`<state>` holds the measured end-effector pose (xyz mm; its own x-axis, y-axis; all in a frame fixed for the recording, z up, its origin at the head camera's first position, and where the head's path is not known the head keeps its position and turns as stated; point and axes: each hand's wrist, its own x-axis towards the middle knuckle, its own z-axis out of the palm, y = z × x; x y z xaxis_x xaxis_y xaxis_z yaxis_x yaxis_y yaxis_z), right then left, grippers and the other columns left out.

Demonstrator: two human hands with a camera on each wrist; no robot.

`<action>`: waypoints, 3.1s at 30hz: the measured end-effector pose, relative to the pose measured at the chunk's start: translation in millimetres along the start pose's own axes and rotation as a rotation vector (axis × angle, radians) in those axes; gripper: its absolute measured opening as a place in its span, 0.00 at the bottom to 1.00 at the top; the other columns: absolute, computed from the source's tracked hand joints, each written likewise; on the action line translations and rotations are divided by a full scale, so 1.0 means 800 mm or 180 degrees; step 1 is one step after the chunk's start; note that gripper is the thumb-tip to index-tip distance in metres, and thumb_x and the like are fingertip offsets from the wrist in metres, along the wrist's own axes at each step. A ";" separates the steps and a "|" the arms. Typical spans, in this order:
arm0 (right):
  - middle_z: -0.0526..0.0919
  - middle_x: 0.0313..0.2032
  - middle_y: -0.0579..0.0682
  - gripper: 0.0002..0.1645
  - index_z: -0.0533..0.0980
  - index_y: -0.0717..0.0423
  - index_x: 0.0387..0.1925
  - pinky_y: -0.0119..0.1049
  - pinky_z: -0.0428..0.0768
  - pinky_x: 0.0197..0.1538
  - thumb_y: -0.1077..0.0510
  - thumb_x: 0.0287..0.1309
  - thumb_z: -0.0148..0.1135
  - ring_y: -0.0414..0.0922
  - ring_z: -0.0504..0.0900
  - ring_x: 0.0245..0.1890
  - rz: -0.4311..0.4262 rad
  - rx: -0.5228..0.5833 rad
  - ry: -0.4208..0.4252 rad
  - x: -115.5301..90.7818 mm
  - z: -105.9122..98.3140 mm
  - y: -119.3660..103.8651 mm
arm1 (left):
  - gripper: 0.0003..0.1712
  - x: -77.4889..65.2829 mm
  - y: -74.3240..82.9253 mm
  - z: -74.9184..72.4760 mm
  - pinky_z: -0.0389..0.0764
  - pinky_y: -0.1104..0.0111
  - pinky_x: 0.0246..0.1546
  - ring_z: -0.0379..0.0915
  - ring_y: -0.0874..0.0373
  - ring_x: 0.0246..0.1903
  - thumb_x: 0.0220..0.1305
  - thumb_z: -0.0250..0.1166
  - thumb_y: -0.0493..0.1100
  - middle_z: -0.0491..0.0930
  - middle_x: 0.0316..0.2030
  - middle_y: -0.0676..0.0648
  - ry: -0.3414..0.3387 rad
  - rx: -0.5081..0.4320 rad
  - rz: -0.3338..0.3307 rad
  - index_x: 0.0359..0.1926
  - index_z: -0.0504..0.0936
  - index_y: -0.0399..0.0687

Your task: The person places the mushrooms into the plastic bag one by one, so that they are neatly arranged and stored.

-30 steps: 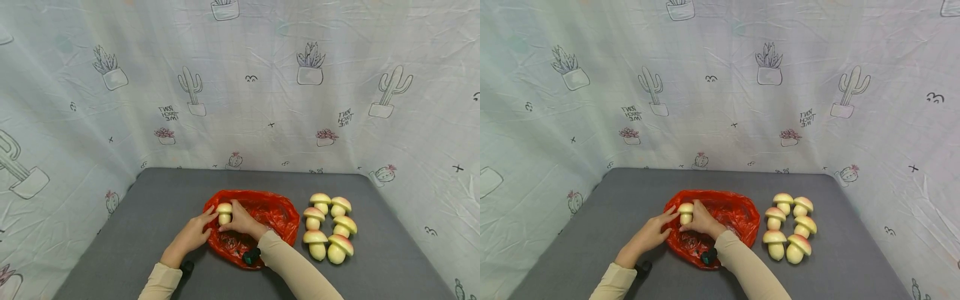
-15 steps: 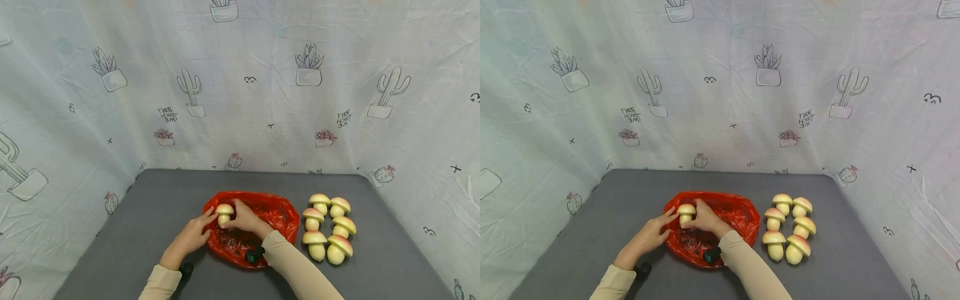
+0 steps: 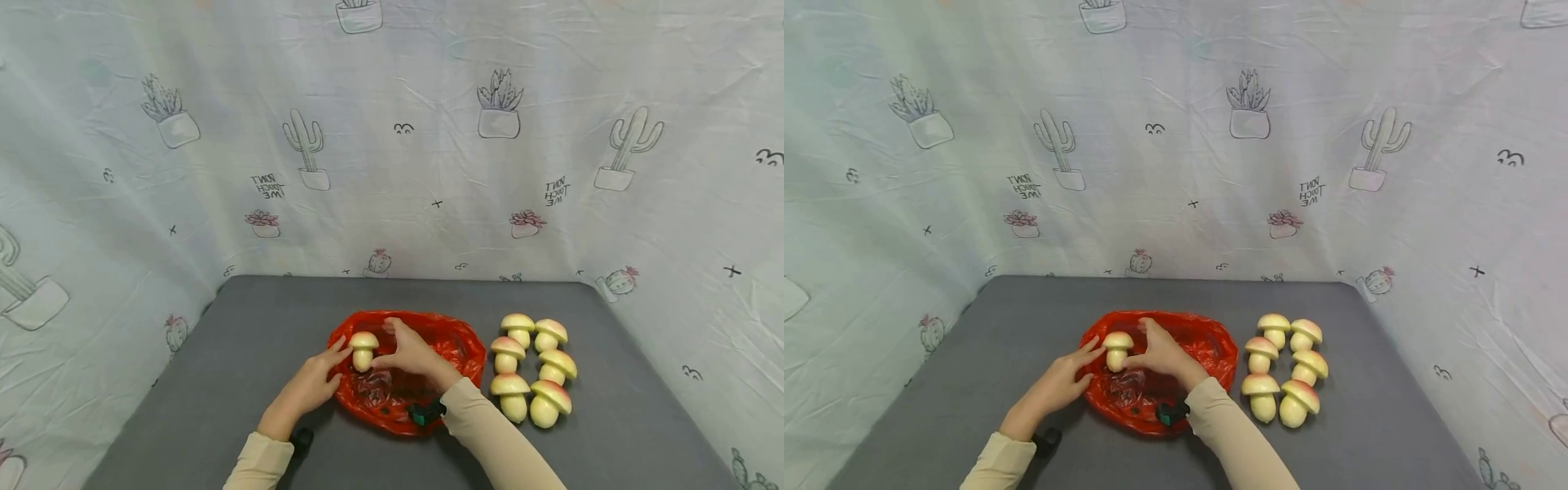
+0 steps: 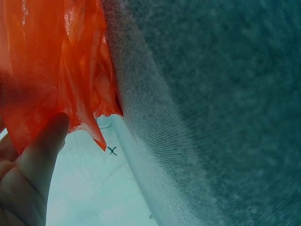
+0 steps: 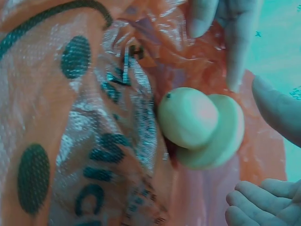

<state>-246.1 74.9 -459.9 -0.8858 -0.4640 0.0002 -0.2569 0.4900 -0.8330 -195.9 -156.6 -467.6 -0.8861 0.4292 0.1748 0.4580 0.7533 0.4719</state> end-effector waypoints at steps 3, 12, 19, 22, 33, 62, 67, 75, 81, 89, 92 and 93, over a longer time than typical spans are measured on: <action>0.64 0.66 0.60 0.51 0.55 0.63 0.68 0.52 0.67 0.62 0.51 0.49 0.72 0.55 0.65 0.65 0.0015 0.0022 0.0002 -0.005 -0.004 -0.002 | 0.31 -0.002 -0.001 -0.001 0.72 0.68 0.36 0.75 0.55 0.42 0.56 0.63 0.31 0.61 0.68 0.40 0.0030 -0.0011 -0.0019 0.63 0.72 0.39; 0.62 0.67 0.59 0.52 0.54 0.61 0.69 0.52 0.63 0.66 0.50 0.49 0.71 0.56 0.62 0.67 -0.0009 0.0102 0.0113 -0.023 -0.022 -0.008 | 0.31 -0.004 0.000 -0.002 0.75 0.56 0.52 0.69 0.45 0.59 0.56 0.63 0.30 0.62 0.68 0.39 0.0102 -0.0102 -0.0026 0.63 0.72 0.39; 0.61 0.69 0.57 0.54 0.52 0.58 0.71 0.52 0.60 0.67 0.48 0.49 0.71 0.55 0.59 0.69 -0.0010 0.0280 0.0196 -0.047 -0.039 -0.005 | 0.31 -0.004 0.003 -0.002 0.76 0.62 0.43 0.72 0.48 0.55 0.56 0.62 0.31 0.62 0.68 0.40 0.0028 -0.0074 -0.0016 0.63 0.72 0.39; 0.61 0.69 0.57 0.55 0.52 0.59 0.70 0.52 0.59 0.68 0.47 0.49 0.71 0.55 0.59 0.69 -0.0014 0.0318 0.0276 -0.056 -0.045 -0.001 | 0.31 -0.003 0.003 -0.002 0.74 0.64 0.40 0.74 0.49 0.52 0.56 0.62 0.31 0.61 0.68 0.39 0.0015 -0.0076 -0.0003 0.63 0.72 0.38; 0.60 0.68 0.59 0.50 0.52 0.59 0.70 0.50 0.58 0.68 0.50 0.53 0.68 0.55 0.58 0.69 -0.0123 0.0425 0.0617 -0.094 -0.067 0.016 | 0.30 -0.004 0.000 -0.004 0.76 0.57 0.50 0.70 0.45 0.59 0.56 0.63 0.31 0.62 0.68 0.40 0.0054 -0.0125 -0.0011 0.62 0.72 0.39; 0.62 0.66 0.61 0.44 0.53 0.63 0.68 0.15 0.58 0.61 0.62 0.56 0.65 0.40 0.61 0.67 -0.0319 0.0283 0.1330 -0.190 -0.130 0.046 | 0.30 -0.003 0.000 -0.006 0.75 0.55 0.52 0.68 0.44 0.60 0.56 0.63 0.31 0.62 0.68 0.40 0.0072 -0.0116 0.0004 0.62 0.73 0.39; 0.64 0.64 0.64 0.42 0.54 0.66 0.66 0.12 0.59 0.58 0.63 0.55 0.66 0.20 0.60 0.59 -0.0220 0.0130 0.1588 -0.218 -0.130 0.056 | 0.30 -0.003 0.000 -0.005 0.75 0.56 0.52 0.69 0.44 0.59 0.56 0.63 0.31 0.62 0.68 0.40 0.0077 -0.0110 0.0005 0.62 0.73 0.39; 0.65 0.61 0.67 0.43 0.55 0.67 0.65 0.10 0.58 0.56 0.64 0.53 0.67 0.17 0.58 0.57 0.0030 -0.0104 0.2031 -0.263 -0.130 0.073 | 0.31 -0.003 0.000 -0.005 0.75 0.63 0.41 0.74 0.50 0.52 0.56 0.63 0.31 0.62 0.68 0.39 0.0101 -0.0125 0.0020 0.63 0.72 0.38; 0.62 0.62 0.70 0.47 0.54 0.71 0.65 0.08 0.53 0.57 0.63 0.50 0.69 0.39 0.61 0.67 0.0291 -0.0360 0.2174 -0.284 -0.128 0.095 | 0.31 -0.002 -0.002 -0.004 0.72 0.66 0.35 0.74 0.53 0.40 0.55 0.64 0.30 0.63 0.67 0.38 0.0116 -0.0113 0.0025 0.62 0.72 0.38; 0.59 0.63 0.73 0.55 0.52 0.72 0.67 0.19 0.61 0.59 0.51 0.48 0.72 0.69 0.61 0.61 0.0871 -0.0757 0.1915 -0.292 -0.126 0.116 | 0.31 -0.002 -0.001 -0.005 0.73 0.65 0.37 0.74 0.52 0.42 0.56 0.63 0.31 0.62 0.68 0.40 0.0059 -0.0115 -0.0023 0.63 0.72 0.40; 0.61 0.62 0.73 0.54 0.54 0.74 0.66 0.13 0.58 0.51 0.52 0.47 0.73 0.69 0.63 0.59 0.0806 -0.0824 0.1919 -0.290 -0.123 0.120 | 0.31 -0.003 -0.001 -0.005 0.75 0.63 0.41 0.75 0.50 0.47 0.56 0.63 0.31 0.61 0.68 0.41 0.0049 -0.0114 -0.0042 0.63 0.71 0.40; 0.61 0.62 0.73 0.54 0.55 0.74 0.65 0.10 0.55 0.46 0.52 0.46 0.73 0.69 0.65 0.58 0.0781 -0.0841 0.1936 -0.290 -0.122 0.121 | 0.31 -0.004 -0.001 -0.005 0.75 0.62 0.42 0.75 0.49 0.50 0.56 0.63 0.31 0.61 0.68 0.40 0.0052 -0.0113 -0.0045 0.63 0.71 0.40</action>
<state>-103.4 302.1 -486.4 -0.9692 0.1397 0.2030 -0.0392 0.7260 -0.6866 -194.1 -160.5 -465.3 -0.8937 0.4102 0.1819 0.4429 0.7410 0.5047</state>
